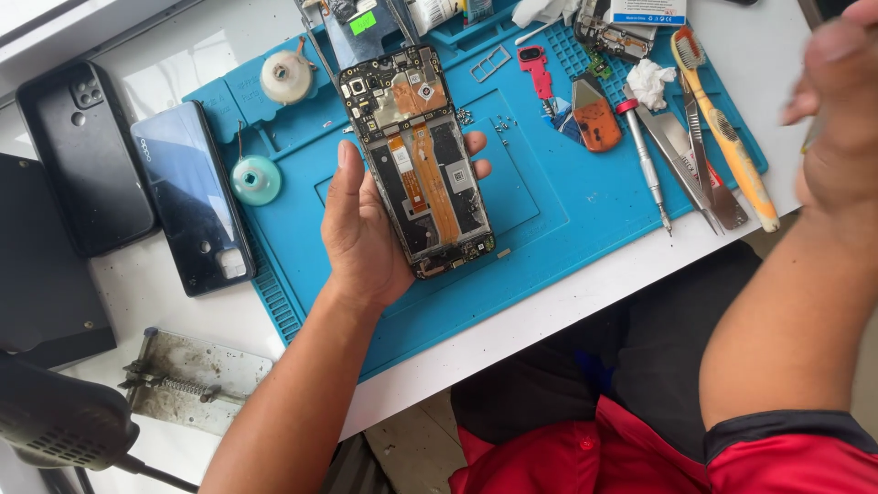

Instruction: Disassembling a smartphone to remove internal components including the battery and circuit boards.

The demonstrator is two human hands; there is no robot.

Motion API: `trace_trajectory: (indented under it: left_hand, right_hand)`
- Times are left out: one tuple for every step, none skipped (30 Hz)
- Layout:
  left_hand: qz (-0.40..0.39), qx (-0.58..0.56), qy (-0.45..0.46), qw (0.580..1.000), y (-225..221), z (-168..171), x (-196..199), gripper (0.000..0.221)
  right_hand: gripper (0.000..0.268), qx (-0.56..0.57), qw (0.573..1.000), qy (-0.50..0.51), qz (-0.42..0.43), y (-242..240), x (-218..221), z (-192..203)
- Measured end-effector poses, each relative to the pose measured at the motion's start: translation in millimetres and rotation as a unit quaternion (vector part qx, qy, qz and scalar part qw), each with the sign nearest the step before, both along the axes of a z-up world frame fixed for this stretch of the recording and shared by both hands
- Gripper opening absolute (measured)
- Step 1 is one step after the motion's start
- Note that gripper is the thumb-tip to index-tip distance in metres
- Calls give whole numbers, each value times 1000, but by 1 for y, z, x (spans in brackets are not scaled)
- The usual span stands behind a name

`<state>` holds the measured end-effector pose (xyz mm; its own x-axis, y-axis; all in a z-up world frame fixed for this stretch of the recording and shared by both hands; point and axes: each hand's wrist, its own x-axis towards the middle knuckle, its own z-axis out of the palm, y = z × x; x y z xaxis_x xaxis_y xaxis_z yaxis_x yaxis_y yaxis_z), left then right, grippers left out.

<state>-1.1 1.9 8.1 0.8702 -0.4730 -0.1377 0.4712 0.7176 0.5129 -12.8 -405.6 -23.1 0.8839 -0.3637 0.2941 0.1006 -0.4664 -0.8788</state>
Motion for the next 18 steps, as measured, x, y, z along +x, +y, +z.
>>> trace_trajectory:
  left_hand:
    - [1,0,0,1000,0,0,0,90]
    - [2,2,1,1000,0,0,0,90]
    - [2,4,3,1000,0,0,0,91]
    - [2,4,3,1000,-1,1,1,91]
    - [3,8,5,1000,-1,2,1,91]
    - [4,12,8,1000,0,2,1,91]
    - [7,14,10,1000,-1,1,0,91]
    - [4,8,6,1000,-1,0,0,91]
    - [3,2,2,1000,0,-1,1,91]
    - [7,5,3,1000,1,0,1,91]
    - [3,13,0,1000,1,0,1,92]
    - [-2,22,-3,1000,1,0,1,92]
    - [1,22,-2,1000,2,-1,1,92]
    - [-4,14,-2,1000,2,-1,1,91]
    - [-9,5,-2,1000,3,-1,1,91]
    - [-6,6,-1,1000,3,-2,1,91]
    - [-8,7,-1,1000,3,-2,1,90]
    - [-10,7,-1,1000,2,-2,1,89]
  right_hand:
    - [47,0,1000,0,1,-9,0,0]
    - [55,-108,990,91,-31,-19,-1,0]
    - [76,-212,958,181,-63,-29,-2,-1]
    - [76,-212,958,181,-63,-28,1,0]
    - [61,-214,972,100,22,-26,4,0]
    - [56,-212,971,17,107,-24,8,0]
    - [56,-209,971,18,110,-36,9,-12]
    - [52,-212,971,33,107,-47,10,-24]
    - [48,-213,970,46,106,-56,14,-36]
    - [48,-210,970,46,110,-55,16,-42]
    - [52,-149,977,135,72,-55,17,-47]
    - [57,-86,970,224,35,-55,19,-51]
    - [57,-86,970,224,38,-64,22,-62]
    - [55,-101,963,248,21,-74,24,-71]
    - [54,-116,956,270,5,-83,28,-81]
    - [54,-116,956,270,8,-90,31,-88]
    - [58,-120,947,296,16,-98,33,-95]
    - [62,-123,938,323,24,-105,36,-102]
